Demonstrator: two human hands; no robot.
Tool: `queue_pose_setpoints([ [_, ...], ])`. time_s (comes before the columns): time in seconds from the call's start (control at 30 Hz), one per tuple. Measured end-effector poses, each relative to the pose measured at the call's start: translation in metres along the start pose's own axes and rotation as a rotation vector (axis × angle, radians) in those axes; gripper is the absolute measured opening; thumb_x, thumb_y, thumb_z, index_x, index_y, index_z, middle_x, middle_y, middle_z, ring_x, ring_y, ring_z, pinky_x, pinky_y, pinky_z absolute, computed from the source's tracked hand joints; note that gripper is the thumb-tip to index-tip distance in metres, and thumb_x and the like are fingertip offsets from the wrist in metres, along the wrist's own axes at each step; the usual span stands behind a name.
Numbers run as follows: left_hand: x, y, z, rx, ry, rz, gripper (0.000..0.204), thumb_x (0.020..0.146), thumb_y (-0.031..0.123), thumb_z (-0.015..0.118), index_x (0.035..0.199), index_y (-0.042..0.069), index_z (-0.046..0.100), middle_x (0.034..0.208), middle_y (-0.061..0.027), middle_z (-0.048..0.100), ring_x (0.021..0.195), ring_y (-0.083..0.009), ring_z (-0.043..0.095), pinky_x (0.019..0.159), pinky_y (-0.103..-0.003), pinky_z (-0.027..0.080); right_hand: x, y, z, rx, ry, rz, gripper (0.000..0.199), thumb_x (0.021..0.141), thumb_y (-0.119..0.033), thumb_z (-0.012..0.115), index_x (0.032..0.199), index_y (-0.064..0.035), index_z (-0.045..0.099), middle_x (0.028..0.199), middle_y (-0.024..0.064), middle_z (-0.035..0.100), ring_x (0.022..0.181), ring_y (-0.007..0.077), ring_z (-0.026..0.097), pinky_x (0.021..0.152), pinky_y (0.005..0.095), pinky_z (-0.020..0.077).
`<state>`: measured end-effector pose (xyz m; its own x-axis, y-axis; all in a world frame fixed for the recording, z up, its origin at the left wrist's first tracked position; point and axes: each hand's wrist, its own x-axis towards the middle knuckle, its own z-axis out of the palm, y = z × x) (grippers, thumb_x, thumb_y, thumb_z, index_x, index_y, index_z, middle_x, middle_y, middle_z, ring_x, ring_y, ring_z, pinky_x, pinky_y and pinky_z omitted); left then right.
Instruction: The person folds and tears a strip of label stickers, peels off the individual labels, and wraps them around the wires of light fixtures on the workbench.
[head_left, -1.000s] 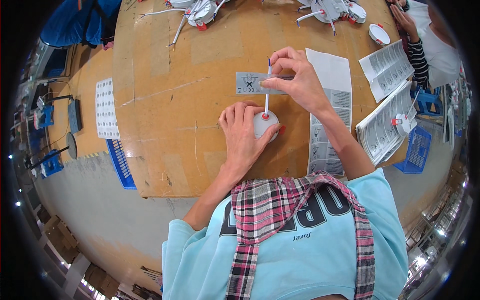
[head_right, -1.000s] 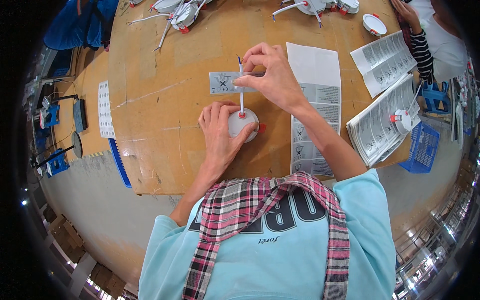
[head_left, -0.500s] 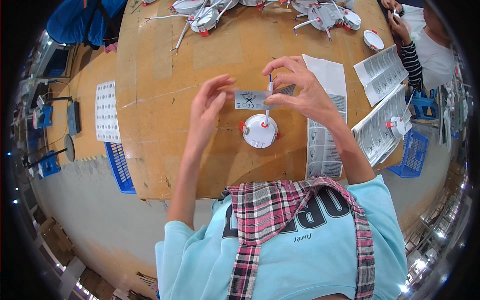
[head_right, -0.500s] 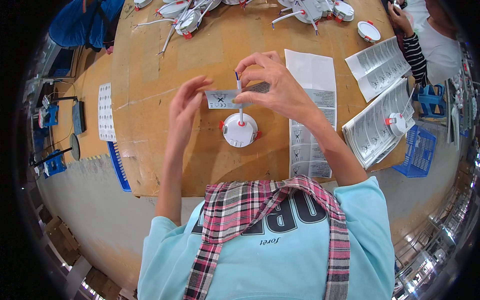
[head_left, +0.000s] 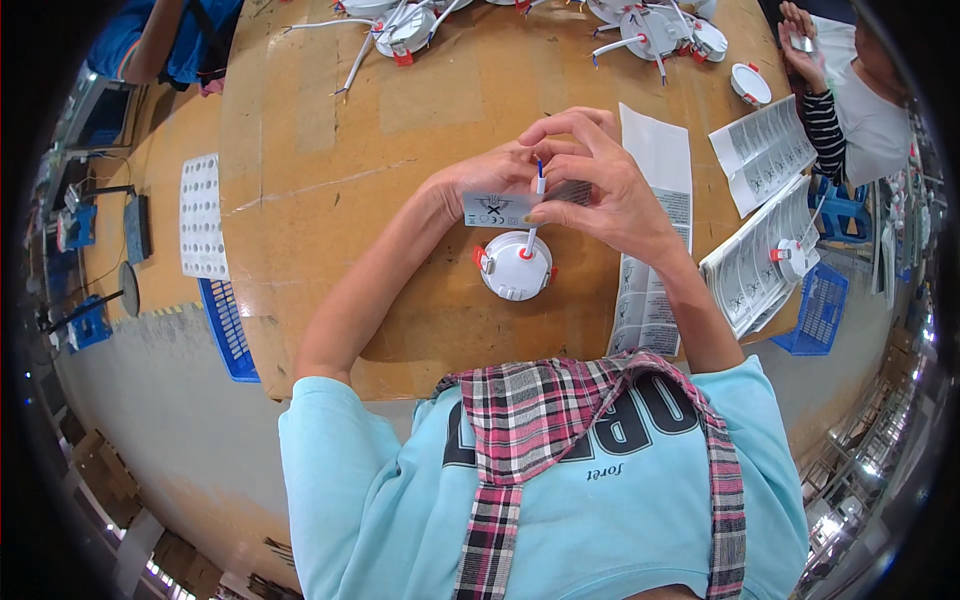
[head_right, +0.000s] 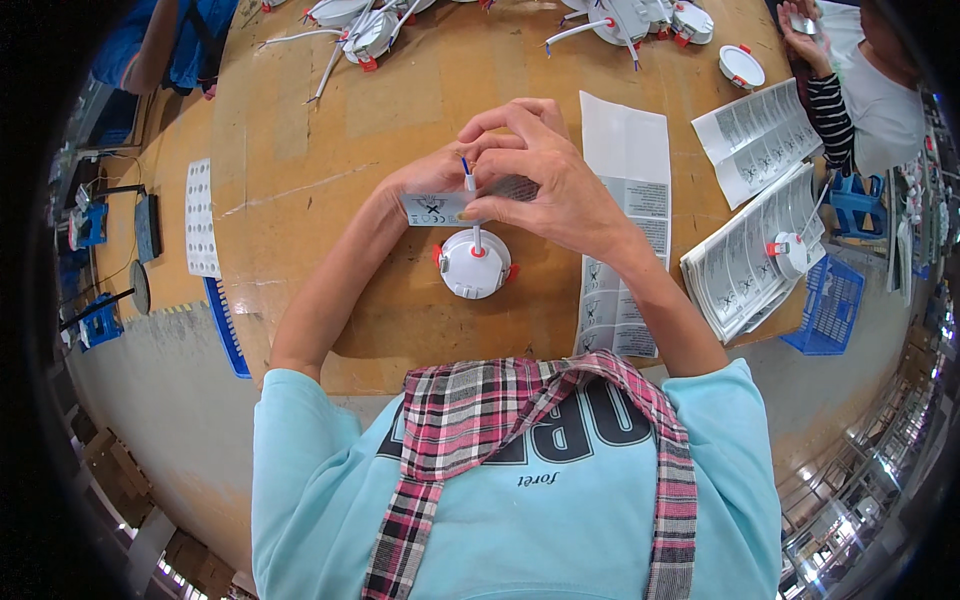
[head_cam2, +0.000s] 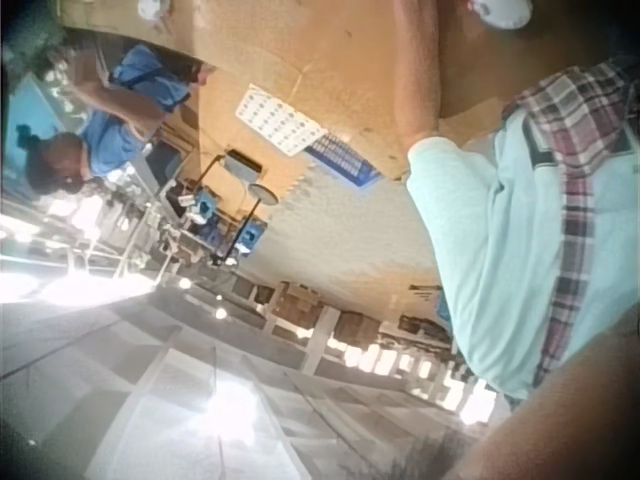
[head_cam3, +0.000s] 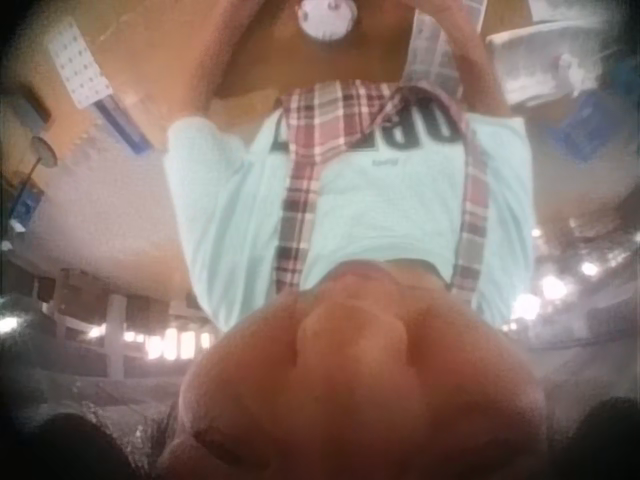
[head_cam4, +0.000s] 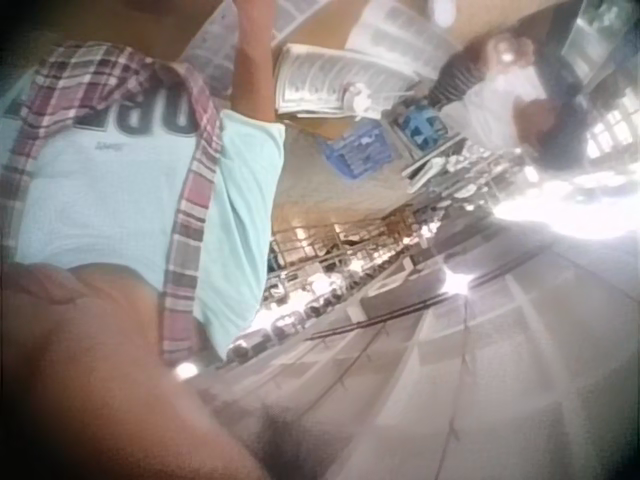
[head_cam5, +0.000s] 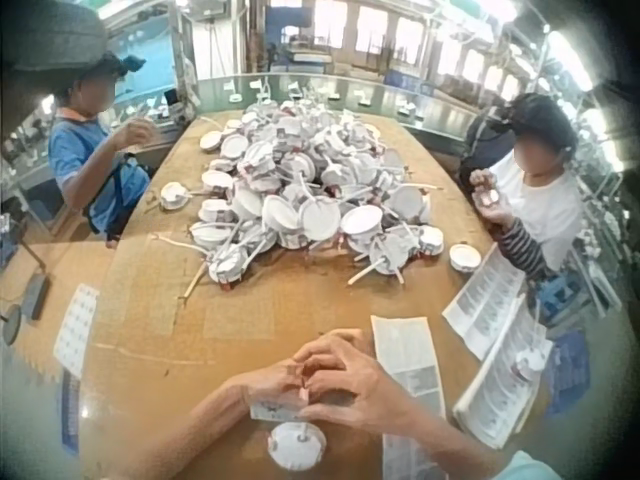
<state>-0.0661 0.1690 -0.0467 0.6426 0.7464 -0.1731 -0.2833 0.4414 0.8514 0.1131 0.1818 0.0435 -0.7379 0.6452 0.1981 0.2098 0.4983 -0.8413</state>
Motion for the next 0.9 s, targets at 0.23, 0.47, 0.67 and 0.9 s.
queue_pose_setpoints([
  [0.23,-0.006,0.009,0.007,-0.283,-0.05,0.073,0.017,0.084,0.006,0.061,0.101,0.005,0.062,0.097,-0.0019,0.06,0.088,-0.0103,0.058,0.077,-0.027,0.049,0.0,-0.003,-0.001,-0.059,0.019,-0.017,0.021,0.068,-0.014,0.08,0.081,-0.0069,0.066,0.114,0.0018,0.057,0.114,0.0279,0.04,0.095,0.039,0.0387],
  [0.47,-0.013,0.005,0.001,-0.211,0.023,0.061,0.028,0.083,0.019,0.071,0.104,0.004,0.061,0.085,-0.0016,0.065,0.082,-0.0122,0.063,0.087,-0.03,0.052,-0.004,-0.008,0.001,-0.112,0.107,-0.006,0.023,0.067,-0.016,0.08,0.086,-0.0088,0.068,0.115,0.0043,0.054,0.111,0.027,0.041,0.095,0.0392,0.038],
  [0.67,-0.029,0.014,0.009,-0.173,0.204,0.041,0.018,0.089,0.018,0.063,0.1,0.003,0.064,0.095,-0.0046,0.067,0.085,-0.0114,0.064,0.082,-0.027,0.053,-0.012,-0.003,0.01,-0.069,0.234,0.04,0.021,0.071,-0.016,0.078,0.087,-0.0073,0.067,0.104,0.0056,0.052,0.102,0.0235,0.045,0.089,0.0355,0.0392],
  [0.9,-0.046,0.015,0.015,-0.138,0.389,0.109,0.016,0.091,0.013,0.061,0.101,0.002,0.065,0.096,-0.0038,0.068,0.088,-0.0097,0.064,0.082,-0.026,0.052,-0.015,0.002,0.019,0.099,0.37,0.14,0.013,0.078,-0.011,0.073,0.087,-0.0042,0.067,0.089,0.0041,0.056,0.083,0.0155,0.053,0.076,0.0282,0.0437],
])
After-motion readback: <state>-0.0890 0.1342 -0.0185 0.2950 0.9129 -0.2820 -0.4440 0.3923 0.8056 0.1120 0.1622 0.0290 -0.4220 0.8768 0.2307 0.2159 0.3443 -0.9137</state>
